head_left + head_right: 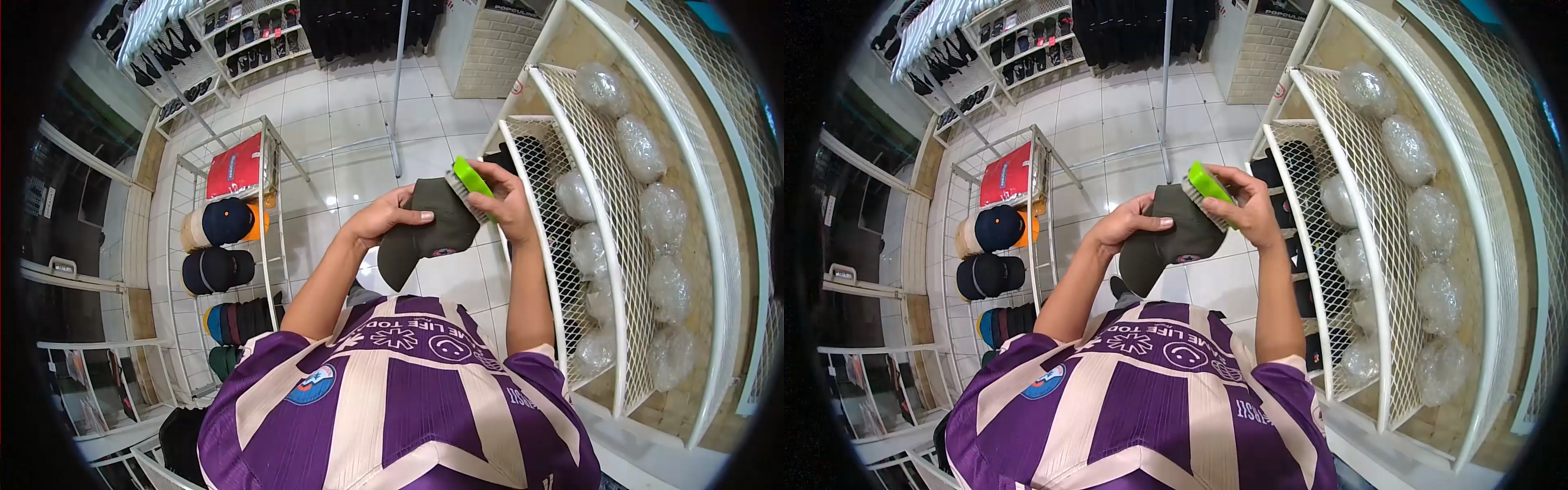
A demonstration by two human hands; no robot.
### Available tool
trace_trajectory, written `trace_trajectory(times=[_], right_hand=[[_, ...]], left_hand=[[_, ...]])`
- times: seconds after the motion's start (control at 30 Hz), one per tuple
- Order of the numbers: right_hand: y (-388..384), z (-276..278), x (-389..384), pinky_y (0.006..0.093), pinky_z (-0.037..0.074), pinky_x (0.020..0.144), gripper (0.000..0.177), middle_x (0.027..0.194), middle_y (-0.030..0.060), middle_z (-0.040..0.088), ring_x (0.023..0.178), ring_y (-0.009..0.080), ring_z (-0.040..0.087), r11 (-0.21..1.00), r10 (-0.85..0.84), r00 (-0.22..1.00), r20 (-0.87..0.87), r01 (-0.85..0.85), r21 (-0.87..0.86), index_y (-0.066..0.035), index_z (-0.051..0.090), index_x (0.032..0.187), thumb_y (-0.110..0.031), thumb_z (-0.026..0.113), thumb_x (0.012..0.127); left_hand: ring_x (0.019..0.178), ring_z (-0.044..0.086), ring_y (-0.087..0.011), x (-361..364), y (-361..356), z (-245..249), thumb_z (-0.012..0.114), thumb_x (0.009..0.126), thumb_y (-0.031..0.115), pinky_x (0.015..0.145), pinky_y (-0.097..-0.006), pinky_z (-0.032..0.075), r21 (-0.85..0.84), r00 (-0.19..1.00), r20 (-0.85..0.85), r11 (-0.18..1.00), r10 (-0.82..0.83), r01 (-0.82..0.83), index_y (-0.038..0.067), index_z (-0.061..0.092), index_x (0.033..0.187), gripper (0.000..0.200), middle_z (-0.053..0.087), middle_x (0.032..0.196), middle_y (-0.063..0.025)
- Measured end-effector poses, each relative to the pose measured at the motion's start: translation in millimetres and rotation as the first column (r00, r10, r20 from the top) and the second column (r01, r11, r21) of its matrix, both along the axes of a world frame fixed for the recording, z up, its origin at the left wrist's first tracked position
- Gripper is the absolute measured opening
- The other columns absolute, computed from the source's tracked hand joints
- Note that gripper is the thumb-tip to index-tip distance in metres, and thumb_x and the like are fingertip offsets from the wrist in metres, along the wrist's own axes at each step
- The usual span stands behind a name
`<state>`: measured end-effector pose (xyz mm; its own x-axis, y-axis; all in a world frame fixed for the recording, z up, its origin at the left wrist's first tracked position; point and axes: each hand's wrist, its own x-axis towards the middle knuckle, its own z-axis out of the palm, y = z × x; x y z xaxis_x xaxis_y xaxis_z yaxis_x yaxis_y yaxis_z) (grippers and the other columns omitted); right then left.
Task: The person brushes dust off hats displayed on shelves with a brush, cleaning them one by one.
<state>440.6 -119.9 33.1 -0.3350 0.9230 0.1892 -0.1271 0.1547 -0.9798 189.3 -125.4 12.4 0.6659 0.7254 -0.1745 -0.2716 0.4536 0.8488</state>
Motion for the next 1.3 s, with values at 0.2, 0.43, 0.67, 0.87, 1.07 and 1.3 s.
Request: trace_trajectory(times=[0.2,0.43,0.67,0.87,1.07,1.3], right_hand=[[-45,22,-38,0.0356,0.048,0.096,0.066,0.117,0.0152,0.062,0.108,0.0271,0.062,0.827,-0.410,0.852,0.325,0.196,0.528,-0.003,0.059,0.141,-0.018,0.084,0.082],[-40,-22,2,0.0359,0.048,0.096,0.059,0.121,0.0162,0.062,0.109,0.0291,0.062,0.878,-0.438,0.761,0.479,0.246,0.411,-0.002,0.055,0.144,-0.017,0.076,0.091],[-42,-34,-14,0.0328,0.044,0.103,0.060,0.126,0.0142,0.060,0.119,0.0229,0.058,0.895,-0.334,0.926,0.178,0.252,0.368,0.001,0.051,0.145,-0.020,0.074,0.095],[-48,-12,-18,0.0350,0.044,0.106,0.062,0.130,0.0149,0.058,0.124,0.0250,0.056,0.904,-0.377,0.926,0.019,0.363,0.227,0.002,0.049,0.145,-0.018,0.076,0.092],[-29,-72,-19,0.0364,0.048,0.100,0.057,0.125,0.0167,0.062,0.119,0.0250,0.060,0.841,-0.526,0.781,0.338,0.418,0.343,0.001,0.054,0.140,-0.013,0.077,0.090],[-55,-44,-101,0.0437,0.046,0.099,0.067,0.119,0.0167,0.062,0.111,0.0376,0.057,0.700,-0.632,0.730,0.261,0.392,0.597,-0.004,0.060,0.137,-0.013,0.084,0.074]], left_hand=[[0.100,0.070,-0.0167,2,-16,1,0.073,0.094,0.018,0.088,-0.0304,0.057,-0.160,0.999,0.027,0.987,0.034,-0.029,0.000,0.062,0.125,0.037,0.071,0.112,-0.0095],[0.099,0.071,-0.0199,-8,-22,-20,0.070,0.096,0.021,0.089,-0.0335,0.058,-0.192,0.981,0.150,0.977,0.122,-0.092,-0.003,0.062,0.128,0.040,0.072,0.115,-0.0123],[0.100,0.071,-0.0220,-13,-31,-24,0.068,0.098,0.024,0.091,-0.0367,0.058,-0.126,0.971,0.206,0.987,0.121,-0.096,-0.005,0.060,0.130,0.044,0.071,0.117,-0.0141],[0.096,0.072,-0.0212,-17,-38,-15,0.067,0.100,0.028,0.085,-0.0350,0.059,-0.152,0.965,0.124,0.966,0.230,-0.211,-0.004,0.062,0.125,0.041,0.072,0.113,-0.0127],[0.092,0.072,-0.0193,-22,-41,-12,0.064,0.101,0.030,0.081,-0.0338,0.060,-0.134,0.939,0.028,0.932,0.343,-0.336,-0.003,0.064,0.122,0.039,0.072,0.109,-0.0120],[0.086,0.071,-0.0164,-26,-8,-5,0.061,0.103,0.037,0.076,-0.0322,0.059,-0.148,0.908,-0.125,0.897,0.400,-0.416,0.000,0.066,0.119,0.041,0.073,0.104,-0.0097]])
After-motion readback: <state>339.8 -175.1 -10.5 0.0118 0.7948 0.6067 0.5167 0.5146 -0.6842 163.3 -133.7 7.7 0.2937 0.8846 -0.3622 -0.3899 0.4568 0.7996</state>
